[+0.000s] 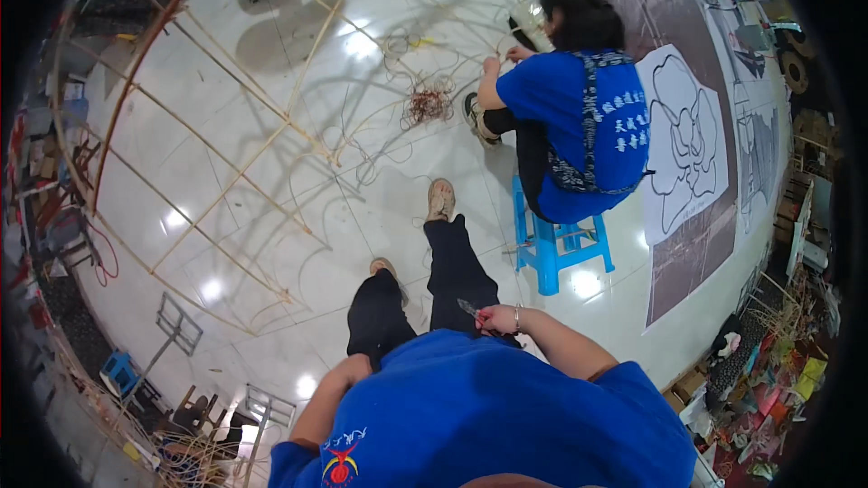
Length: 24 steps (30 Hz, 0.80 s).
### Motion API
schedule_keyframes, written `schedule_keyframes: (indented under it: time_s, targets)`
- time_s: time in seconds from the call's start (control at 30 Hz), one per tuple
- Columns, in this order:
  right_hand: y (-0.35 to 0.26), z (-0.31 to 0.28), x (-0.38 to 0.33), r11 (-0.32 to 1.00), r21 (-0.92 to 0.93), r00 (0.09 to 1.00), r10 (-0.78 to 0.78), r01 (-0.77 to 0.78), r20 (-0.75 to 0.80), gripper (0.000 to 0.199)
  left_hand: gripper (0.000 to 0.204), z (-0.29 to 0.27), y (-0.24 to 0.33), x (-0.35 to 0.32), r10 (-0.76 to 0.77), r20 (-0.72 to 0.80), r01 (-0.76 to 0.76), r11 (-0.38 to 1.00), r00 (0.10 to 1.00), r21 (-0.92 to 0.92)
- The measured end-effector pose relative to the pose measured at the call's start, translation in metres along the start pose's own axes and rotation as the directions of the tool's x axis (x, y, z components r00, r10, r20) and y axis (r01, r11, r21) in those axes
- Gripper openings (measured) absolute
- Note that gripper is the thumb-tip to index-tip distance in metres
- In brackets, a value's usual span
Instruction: The person wraps a thin bamboo strip around a curved bamboo frame using pliers to secure the ends. They repeatedly wrap the strip, cut it with pliers, and tuck the ends into the weave to create a tight, decorative finish on the furniture frame.
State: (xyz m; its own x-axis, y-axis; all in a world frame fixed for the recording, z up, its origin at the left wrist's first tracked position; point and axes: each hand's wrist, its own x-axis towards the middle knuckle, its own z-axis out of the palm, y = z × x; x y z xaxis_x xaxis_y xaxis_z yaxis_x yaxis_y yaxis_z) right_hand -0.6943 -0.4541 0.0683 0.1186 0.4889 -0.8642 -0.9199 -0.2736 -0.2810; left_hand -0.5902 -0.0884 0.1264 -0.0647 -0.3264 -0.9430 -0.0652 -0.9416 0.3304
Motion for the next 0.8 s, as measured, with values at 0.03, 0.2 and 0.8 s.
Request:
schedule_keyframes:
  time_s: [0.03,0.2,0.8]
  targets:
    - [-0.002,-0.007,0.006,0.999,0.017,0.997,0.038,-0.039,0.07,0.01,0.033,-0.005,0.013,-0.006,-0.069,0.003,0.069,0.995,0.998,-0.075]
    - [-0.038,-0.048,0.031,0.912,0.343,0.925,0.087,-0.223,0.37,0.018,0.035,0.061,-0.081,0.052,0.13,0.414,-0.004,0.956,0.901,-0.292]
    - [-0.132,-0.109,0.386,0.632,0.489,0.574,0.084,0.601,-0.815,0.014,0.015,-0.078,-0.189,0.239,0.159,-0.544,-0.293,0.941,0.824,-0.17]
